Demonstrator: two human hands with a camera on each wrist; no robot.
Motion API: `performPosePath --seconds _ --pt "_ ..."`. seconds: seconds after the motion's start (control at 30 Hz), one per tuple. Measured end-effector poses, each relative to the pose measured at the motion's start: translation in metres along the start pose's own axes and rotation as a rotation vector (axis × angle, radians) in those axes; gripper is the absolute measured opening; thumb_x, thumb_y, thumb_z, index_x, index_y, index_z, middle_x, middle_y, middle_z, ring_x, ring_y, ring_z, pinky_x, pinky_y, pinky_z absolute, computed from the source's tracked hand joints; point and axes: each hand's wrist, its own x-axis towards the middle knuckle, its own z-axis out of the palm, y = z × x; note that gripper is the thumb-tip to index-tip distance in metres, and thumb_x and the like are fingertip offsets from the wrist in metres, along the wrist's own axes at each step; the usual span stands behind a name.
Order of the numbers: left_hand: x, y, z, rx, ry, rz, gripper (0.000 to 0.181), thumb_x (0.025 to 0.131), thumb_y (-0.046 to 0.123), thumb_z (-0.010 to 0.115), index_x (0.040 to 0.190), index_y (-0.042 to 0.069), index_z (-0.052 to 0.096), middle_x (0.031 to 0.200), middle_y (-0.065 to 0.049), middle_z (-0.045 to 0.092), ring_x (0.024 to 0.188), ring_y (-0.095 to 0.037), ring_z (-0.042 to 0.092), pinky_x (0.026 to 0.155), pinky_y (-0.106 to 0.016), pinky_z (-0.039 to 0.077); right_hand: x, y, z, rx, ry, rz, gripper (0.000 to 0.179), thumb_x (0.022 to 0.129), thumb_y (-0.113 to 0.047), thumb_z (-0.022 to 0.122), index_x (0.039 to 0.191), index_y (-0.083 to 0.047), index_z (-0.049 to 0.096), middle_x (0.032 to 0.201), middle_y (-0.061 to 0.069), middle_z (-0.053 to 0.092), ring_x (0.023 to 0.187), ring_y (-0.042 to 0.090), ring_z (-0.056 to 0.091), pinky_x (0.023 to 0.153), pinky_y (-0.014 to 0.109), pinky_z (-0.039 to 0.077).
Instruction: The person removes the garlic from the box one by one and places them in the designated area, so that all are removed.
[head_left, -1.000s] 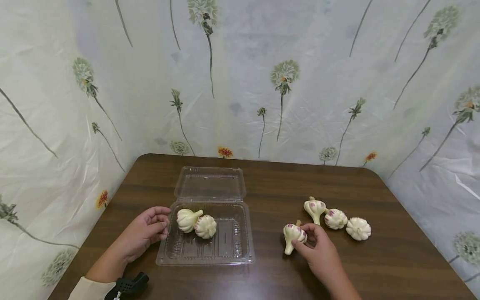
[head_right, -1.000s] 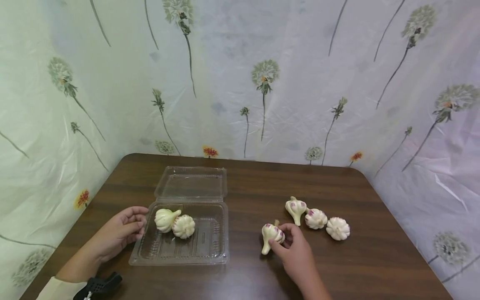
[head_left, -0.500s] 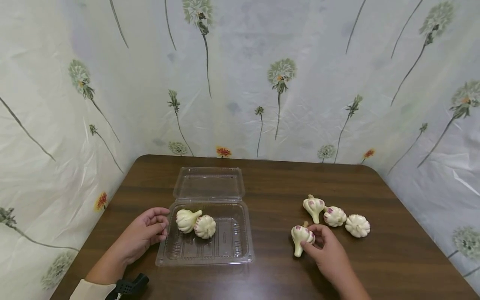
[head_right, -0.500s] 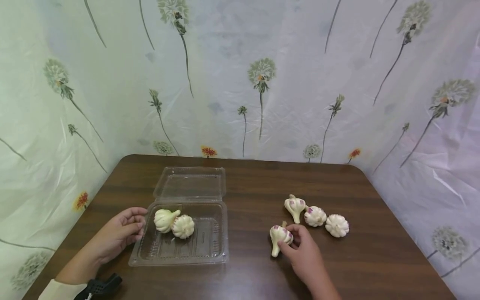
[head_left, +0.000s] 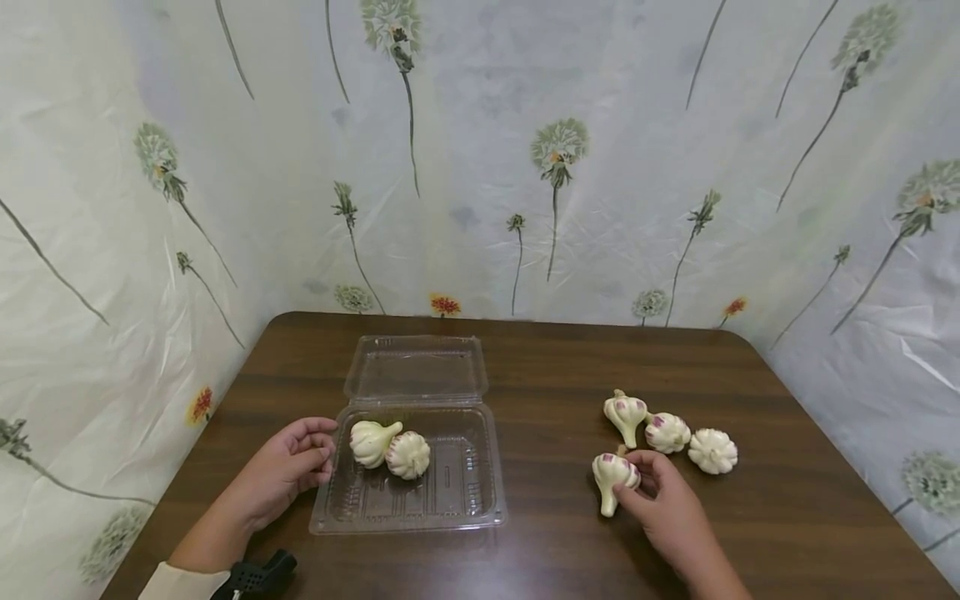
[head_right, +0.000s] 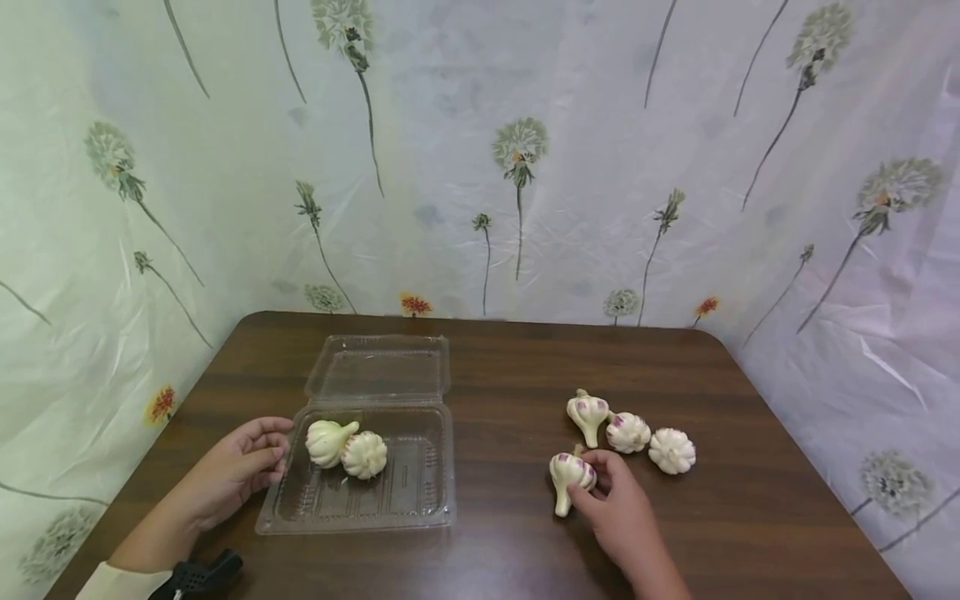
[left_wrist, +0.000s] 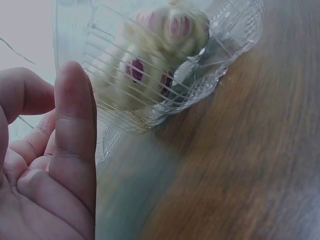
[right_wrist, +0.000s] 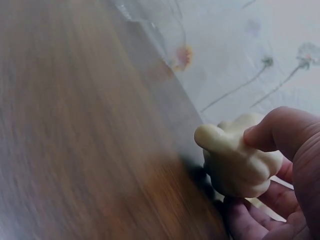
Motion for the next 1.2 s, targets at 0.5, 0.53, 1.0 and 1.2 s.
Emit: performPosePath --seconds 0.5,0.53,1.0,1.2 --pt "-0.0013 0.0005 0.0 0.004 0.015 -0.006 0.044 0.108 0.006 0.055 0.146 -0.006 0.036 0.105 -0.001 0.059 0.084 -0.012 0.063 0.075 -0.025 0.061 0.0031 0.0026 -0.0092 -0.063 -0.003 0.026 0.05 0.1 -0.026 0.073 0.142 -0.007 0.054 0.149 0.021 0.056 0.142 0.038 0.049 0.095 0.015 0.045" --pt "-0.0014 0.0004 0.0 0.003 0.013 -0.005 0.044 0.108 0.006 0.055 0.146 -0.006 0.036 0.105 -0.001 0.059 0.084 -0.011 0.063 0.075 -0.025 0.061 0.0032 0.0023 -0.0091 -0.049 -0.005 0.027 0.05 0.1 -0.024 0.073 0.143 -0.006 0.053 0.15 0.021 0.055 0.143 0.038 0.048 0.094 0.011 0.043" --pt "-0.0009 0.0005 0.0 0.004 0.003 -0.006 0.044 0.108 0.008 0.055 0.146 -0.005 0.036 0.105 -0.001 0.059 0.084 -0.012 0.063 0.076 -0.024 0.061 0.0014 -0.0017 -0.0073 0.049 0.052 0.015 0.055 0.099 -0.026 0.075 0.142 -0.001 0.052 0.15 0.02 0.053 0.146 0.036 0.044 0.093 -0.004 0.034" --pt "0.0 0.0 0.0001 -0.005 -0.005 -0.011 0.044 0.108 0.007 0.055 0.145 -0.004 0.037 0.105 0.0 0.059 0.084 -0.012 0.063 0.076 -0.024 0.061 -0.0012 -0.0035 -0.0081 0.073 0.121 0.028 0.052 0.1 -0.022 0.074 0.141 -0.001 0.051 0.147 0.019 0.054 0.143 0.038 0.049 0.093 -0.003 0.038"
